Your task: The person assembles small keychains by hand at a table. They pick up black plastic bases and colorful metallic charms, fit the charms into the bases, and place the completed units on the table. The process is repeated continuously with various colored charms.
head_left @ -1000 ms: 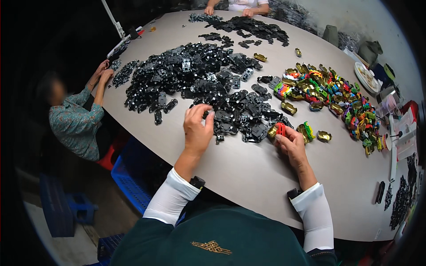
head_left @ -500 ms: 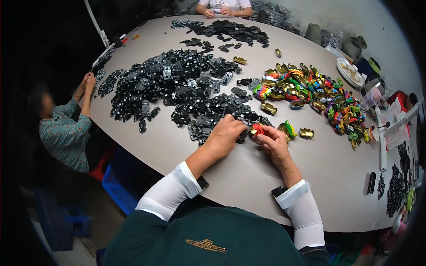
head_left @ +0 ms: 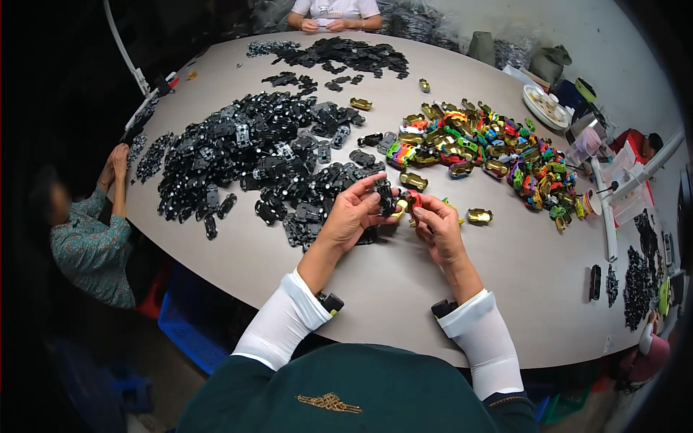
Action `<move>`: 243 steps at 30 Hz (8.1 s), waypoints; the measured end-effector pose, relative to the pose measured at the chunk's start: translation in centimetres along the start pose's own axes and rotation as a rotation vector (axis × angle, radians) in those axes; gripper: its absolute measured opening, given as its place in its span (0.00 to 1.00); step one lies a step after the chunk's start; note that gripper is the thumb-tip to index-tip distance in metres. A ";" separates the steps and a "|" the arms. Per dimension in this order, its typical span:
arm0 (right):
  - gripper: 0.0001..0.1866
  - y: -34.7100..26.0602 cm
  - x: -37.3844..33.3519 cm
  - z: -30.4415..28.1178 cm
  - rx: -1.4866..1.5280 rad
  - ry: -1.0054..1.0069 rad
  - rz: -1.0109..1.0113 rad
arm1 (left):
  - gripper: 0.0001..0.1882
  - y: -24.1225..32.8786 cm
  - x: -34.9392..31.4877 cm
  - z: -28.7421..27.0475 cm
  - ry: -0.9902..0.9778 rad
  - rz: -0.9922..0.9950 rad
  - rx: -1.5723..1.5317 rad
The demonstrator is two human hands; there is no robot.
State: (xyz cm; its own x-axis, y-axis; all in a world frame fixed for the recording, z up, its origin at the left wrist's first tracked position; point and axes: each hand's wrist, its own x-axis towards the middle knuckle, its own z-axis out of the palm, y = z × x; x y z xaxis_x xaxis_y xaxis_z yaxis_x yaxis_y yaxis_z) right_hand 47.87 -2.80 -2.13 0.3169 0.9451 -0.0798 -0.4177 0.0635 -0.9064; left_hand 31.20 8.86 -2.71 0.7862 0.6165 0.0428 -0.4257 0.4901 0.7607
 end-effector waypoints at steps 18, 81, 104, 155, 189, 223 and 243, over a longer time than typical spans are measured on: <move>0.10 -0.4 0.3 1.7 -0.028 -0.009 0.105 | 0.23 -1.2 0.1 -0.7 0.132 0.177 0.170; 0.14 2.1 0.0 2.3 -0.601 0.276 -0.515 | 0.14 -2.3 -1.2 1.1 0.076 0.161 0.364; 0.19 0.7 -1.3 3.8 -1.007 0.130 -0.724 | 0.13 -2.4 -1.4 0.7 0.113 0.149 0.515; 0.07 -0.5 -1.6 2.6 -0.214 -0.122 0.186 | 0.05 -1.1 -1.6 1.0 0.128 0.127 0.612; 0.07 -0.6 -1.7 2.5 -0.067 -0.142 0.220 | 0.11 -1.4 -1.4 0.8 0.142 -0.007 0.232; 0.09 -1.1 -1.1 1.7 -0.117 -0.091 0.079 | 0.16 -0.4 -1.5 0.9 -0.016 -0.143 0.153; 0.07 -1.3 -1.2 0.9 -0.137 -0.183 0.220 | 0.08 -1.6 -1.4 0.7 0.012 -0.073 0.563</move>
State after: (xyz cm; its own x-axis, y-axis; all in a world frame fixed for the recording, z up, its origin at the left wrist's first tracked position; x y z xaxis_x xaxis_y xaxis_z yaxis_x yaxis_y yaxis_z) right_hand 47.28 -3.76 -0.45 0.0676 0.9741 -0.2156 -0.3366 -0.1812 -0.9240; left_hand 31.05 6.77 -3.52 0.7980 0.6021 -0.0280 -0.0633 0.1298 0.9895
